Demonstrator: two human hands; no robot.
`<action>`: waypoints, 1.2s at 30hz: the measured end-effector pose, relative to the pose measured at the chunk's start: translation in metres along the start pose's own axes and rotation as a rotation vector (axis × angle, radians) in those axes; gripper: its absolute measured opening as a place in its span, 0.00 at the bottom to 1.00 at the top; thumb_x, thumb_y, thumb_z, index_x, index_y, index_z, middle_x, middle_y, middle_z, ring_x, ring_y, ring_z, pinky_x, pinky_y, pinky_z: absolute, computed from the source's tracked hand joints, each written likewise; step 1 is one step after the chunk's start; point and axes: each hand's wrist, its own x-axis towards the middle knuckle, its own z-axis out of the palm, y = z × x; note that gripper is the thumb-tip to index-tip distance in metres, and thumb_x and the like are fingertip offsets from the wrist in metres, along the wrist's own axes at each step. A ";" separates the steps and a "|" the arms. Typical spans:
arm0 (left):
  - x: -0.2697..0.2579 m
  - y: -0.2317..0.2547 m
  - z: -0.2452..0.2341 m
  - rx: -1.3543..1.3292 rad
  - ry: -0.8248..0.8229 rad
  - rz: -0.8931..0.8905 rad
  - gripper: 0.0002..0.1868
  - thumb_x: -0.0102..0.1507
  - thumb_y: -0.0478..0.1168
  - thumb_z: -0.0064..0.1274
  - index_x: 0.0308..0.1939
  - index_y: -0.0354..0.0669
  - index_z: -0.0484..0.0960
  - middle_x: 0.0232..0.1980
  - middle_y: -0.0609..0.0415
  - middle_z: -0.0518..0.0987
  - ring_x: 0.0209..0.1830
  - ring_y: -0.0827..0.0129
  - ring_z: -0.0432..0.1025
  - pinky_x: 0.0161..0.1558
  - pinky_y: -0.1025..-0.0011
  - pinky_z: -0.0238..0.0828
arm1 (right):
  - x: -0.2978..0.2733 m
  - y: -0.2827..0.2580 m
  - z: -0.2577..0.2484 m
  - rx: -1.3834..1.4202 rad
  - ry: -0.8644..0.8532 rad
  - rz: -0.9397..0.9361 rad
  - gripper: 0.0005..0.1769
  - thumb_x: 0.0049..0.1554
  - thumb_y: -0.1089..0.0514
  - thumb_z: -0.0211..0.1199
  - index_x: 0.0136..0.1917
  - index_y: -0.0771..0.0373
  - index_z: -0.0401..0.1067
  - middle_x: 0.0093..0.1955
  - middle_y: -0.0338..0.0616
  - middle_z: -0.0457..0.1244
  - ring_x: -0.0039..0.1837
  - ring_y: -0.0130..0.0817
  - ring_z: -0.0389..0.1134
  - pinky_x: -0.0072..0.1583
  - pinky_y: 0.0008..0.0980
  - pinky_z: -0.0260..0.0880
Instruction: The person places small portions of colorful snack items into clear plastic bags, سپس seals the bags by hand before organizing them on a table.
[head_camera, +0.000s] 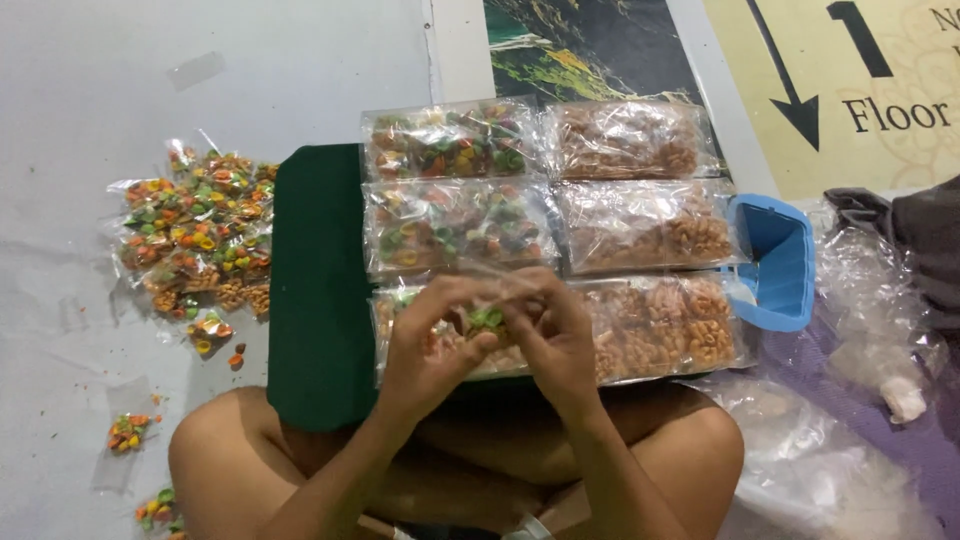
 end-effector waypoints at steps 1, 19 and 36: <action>-0.001 0.003 0.001 0.039 0.019 0.018 0.21 0.60 0.46 0.66 0.54 0.42 0.84 0.47 0.48 0.83 0.40 0.64 0.75 0.40 0.67 0.73 | -0.001 0.004 -0.002 -0.003 -0.027 -0.026 0.02 0.62 0.66 0.63 0.49 0.64 0.74 0.47 0.48 0.69 0.42 0.25 0.71 0.44 0.29 0.75; 0.004 0.038 -0.029 0.115 -0.155 0.187 0.10 0.66 0.32 0.48 0.48 0.42 0.83 0.52 0.46 0.79 0.48 0.59 0.78 0.53 0.64 0.81 | -0.004 -0.011 -0.009 0.107 -0.251 0.017 0.08 0.62 0.60 0.57 0.48 0.57 0.77 0.50 0.44 0.63 0.52 0.32 0.65 0.52 0.28 0.68; 0.013 0.026 -0.041 0.495 -0.299 0.481 0.18 0.66 0.39 0.64 0.57 0.43 0.76 0.57 0.43 0.79 0.61 0.48 0.75 0.65 0.49 0.78 | 0.003 -0.005 -0.012 0.272 -0.227 0.235 0.07 0.64 0.54 0.64 0.51 0.59 0.78 0.54 0.42 0.66 0.58 0.33 0.68 0.60 0.33 0.68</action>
